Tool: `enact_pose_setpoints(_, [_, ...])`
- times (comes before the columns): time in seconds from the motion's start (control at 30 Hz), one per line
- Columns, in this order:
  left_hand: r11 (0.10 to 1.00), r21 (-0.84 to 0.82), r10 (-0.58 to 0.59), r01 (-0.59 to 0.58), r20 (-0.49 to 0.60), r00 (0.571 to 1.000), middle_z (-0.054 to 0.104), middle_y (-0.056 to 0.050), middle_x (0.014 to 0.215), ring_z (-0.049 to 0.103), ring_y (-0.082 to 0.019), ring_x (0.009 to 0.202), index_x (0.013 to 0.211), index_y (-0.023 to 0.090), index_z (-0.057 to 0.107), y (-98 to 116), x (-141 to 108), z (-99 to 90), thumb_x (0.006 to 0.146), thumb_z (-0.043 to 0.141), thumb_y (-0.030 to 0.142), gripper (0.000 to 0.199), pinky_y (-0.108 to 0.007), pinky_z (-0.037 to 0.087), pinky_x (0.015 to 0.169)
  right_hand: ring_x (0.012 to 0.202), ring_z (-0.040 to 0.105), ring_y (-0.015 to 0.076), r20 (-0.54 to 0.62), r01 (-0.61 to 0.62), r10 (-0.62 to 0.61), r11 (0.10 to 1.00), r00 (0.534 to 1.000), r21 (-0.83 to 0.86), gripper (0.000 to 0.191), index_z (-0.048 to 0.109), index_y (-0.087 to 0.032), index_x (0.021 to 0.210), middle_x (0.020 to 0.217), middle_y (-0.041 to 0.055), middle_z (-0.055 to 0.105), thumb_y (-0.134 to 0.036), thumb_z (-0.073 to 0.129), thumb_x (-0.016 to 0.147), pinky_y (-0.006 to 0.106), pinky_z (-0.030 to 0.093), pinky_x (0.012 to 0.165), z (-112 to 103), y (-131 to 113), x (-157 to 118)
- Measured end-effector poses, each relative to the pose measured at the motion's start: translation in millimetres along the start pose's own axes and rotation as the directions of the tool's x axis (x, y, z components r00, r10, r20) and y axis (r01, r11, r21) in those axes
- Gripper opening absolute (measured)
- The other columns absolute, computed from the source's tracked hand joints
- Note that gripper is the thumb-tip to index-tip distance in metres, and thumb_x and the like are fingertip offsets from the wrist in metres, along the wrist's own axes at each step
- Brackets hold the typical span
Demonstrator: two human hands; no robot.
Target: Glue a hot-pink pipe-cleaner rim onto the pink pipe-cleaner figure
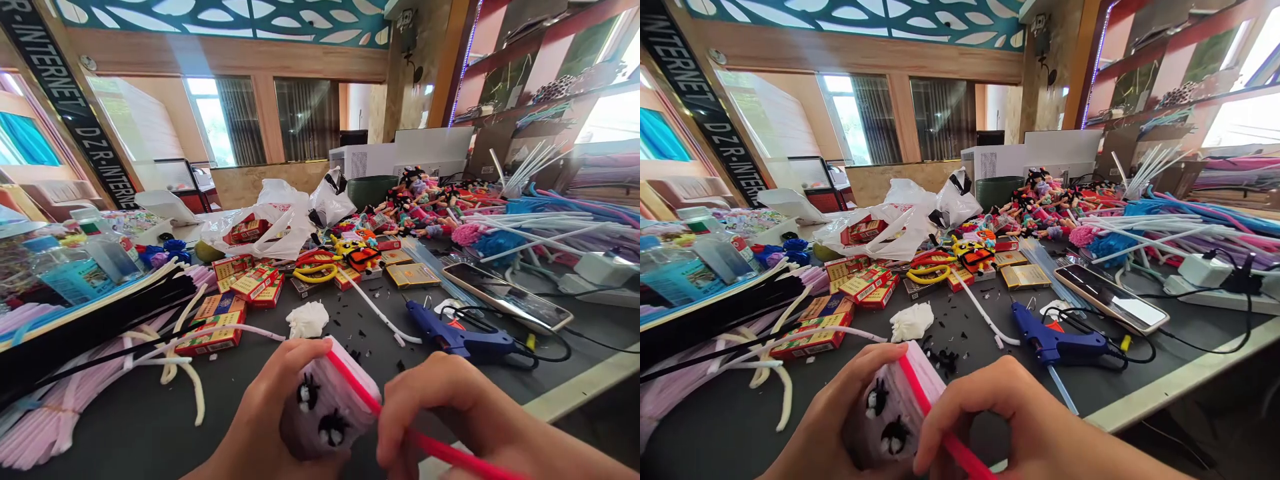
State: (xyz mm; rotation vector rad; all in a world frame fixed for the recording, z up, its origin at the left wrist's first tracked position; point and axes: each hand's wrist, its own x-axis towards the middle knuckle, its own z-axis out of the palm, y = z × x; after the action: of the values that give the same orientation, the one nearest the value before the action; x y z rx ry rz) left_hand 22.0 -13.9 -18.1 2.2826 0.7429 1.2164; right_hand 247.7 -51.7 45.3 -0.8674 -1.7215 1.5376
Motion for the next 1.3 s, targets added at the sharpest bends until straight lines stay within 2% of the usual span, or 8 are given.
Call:
enact_pose_setpoints(0.1, [0.999, -0.011, -0.031, 0.031, -0.022, 0.999, 0.059, 0.003, 0.113, 0.065, -0.016, 0.092, 0.131, 0.04, 0.043, -0.2, 0.6, 0.6, 0.055, 0.073, 0.003, 0.09, -0.021, 0.054, 0.082, 0.071, 0.062, 0.014, 0.097, -0.054, 0.037, 0.981, 0.995, 0.187, 0.045, 0.072, -0.018, 0.091, 0.079, 0.0039, 0.068, -0.061, 0.069, 0.078, 0.023, 0.049, 0.067, -4.1, 10.2, 2.4])
enact_pose_setpoints(0.2, [0.999, -0.011, -0.045, 0.044, -0.044, 0.998, 0.058, 0.003, 0.113, 0.065, -0.016, 0.093, 0.13, 0.041, 0.044, 2.1, -0.2, 1.1, 0.057, 0.074, 0.004, 0.088, -0.022, 0.054, 0.082, 0.064, 0.062, 0.0107, 0.152, -0.037, -0.011, 0.949, 0.988, 0.314, 0.055, 0.074, -0.014, 0.091, 0.073, 0.0038, 0.066, -0.066, 0.055, 0.086, 0.024, 0.05, 0.069, -6.5, 25.6, 7.2])
enact_pose_setpoints(0.43, [0.986, 0.142, 0.097, -0.09, -0.046, 0.994, 0.051, -0.006, 0.125, 0.064, -0.021, 0.101, 0.135, 0.039, 0.041, 3.9, -5.4, 2.1, 0.072, 0.069, 0.007, 0.075, -0.025, 0.055, 0.077, 0.055, 0.055, 0.0135, 0.093, -0.054, 0.023, 0.938, 0.995, 0.344, 0.085, 0.071, -0.011, 0.071, 0.062, 0.0055, 0.06, -0.078, 0.021, 0.089, 0.023, 0.043, 0.054, -2.0, 37.5, 9.2])
enact_pose_setpoints(0.67, [0.926, 0.334, 0.17, -0.177, 0.051, 0.984, 0.046, -0.009, 0.126, 0.065, -0.022, 0.09, 0.136, 0.043, 0.037, -0.3, -13.2, -0.4, 0.073, 0.067, 0.008, 0.078, -0.03, 0.056, 0.067, 0.047, 0.049, 0.0099, 0.059, -0.136, 0.124, 0.942, 0.99, 0.306, 0.076, 0.059, -0.014, 0.061, 0.053, 0.0007, 0.053, -0.082, 0.032, 0.084, 0.02, 0.036, 0.049, 1.7, 36.1, 14.1])
enact_pose_setpoints(0.83, [0.92, 0.348, 0.148, -0.178, 0.113, 0.983, 0.047, -0.007, 0.122, 0.063, -0.019, 0.083, 0.135, 0.045, 0.035, 2.8, -16.3, -1.6, 0.075, 0.068, 0.01, 0.077, -0.026, 0.054, 0.064, 0.031, 0.018, 0.0055, 0.02, -0.07, 0.07, 0.842, 0.997, 0.535, 0.065, 0.049, -0.019, 0.061, 0.033, -0.0121, 0.026, -0.079, 0.039, 0.085, 0.018, 0.017, 0.038, 0.3, 39.0, 18.8])
enact_pose_setpoints(0.97, [0.956, 0.255, 0.131, -0.143, 0.062, 0.989, 0.048, -0.007, 0.121, 0.063, -0.019, 0.084, 0.134, 0.042, 0.035, 4.6, -14.3, 0.6, 0.073, 0.07, 0.007, 0.078, -0.026, 0.054, 0.065, 0.039, 0.015, 0.0064, -0.102, 0.041, 0.026, 0.798, 0.994, 0.601, 0.055, 0.048, -0.019, 0.065, 0.038, -0.0133, 0.023, -0.071, 0.054, 0.083, 0.017, 0.024, 0.045, -3.0, 32.5, 19.5])
enact_pose_setpoints(1.13, [0.991, 0.114, 0.069, -0.069, 0.004, 0.998, 0.051, -0.003, 0.115, 0.064, -0.018, 0.087, 0.13, 0.04, 0.039, 5.2, -5.9, 2.5, 0.067, 0.067, 0.006, 0.076, -0.024, 0.055, 0.068, 0.049, 0.029, 0.0104, -0.292, 0.2, -0.071, 0.876, 0.954, 0.439, 0.047, 0.058, -0.02, 0.067, 0.044, -0.0075, 0.034, -0.064, 0.067, 0.078, 0.021, 0.032, 0.052, -16.5, 21.9, 15.1])
enact_pose_setpoints(1.3, [0.996, 0.088, 0.008, -0.004, -0.047, 0.999, 0.054, -0.002, 0.113, 0.064, -0.02, 0.091, 0.126, 0.037, 0.042, 7.4, -2.3, 2.3, 0.058, 0.064, 0.004, 0.079, -0.026, 0.055, 0.071, 0.046, 0.031, 0.0137, -0.418, 0.426, -0.317, 0.883, 0.851, 0.198, 0.028, 0.066, -0.028, 0.065, 0.041, -0.0059, 0.028, -0.052, 0.072, 0.079, 0.026, 0.034, 0.049, -25.5, 12.5, 8.9])
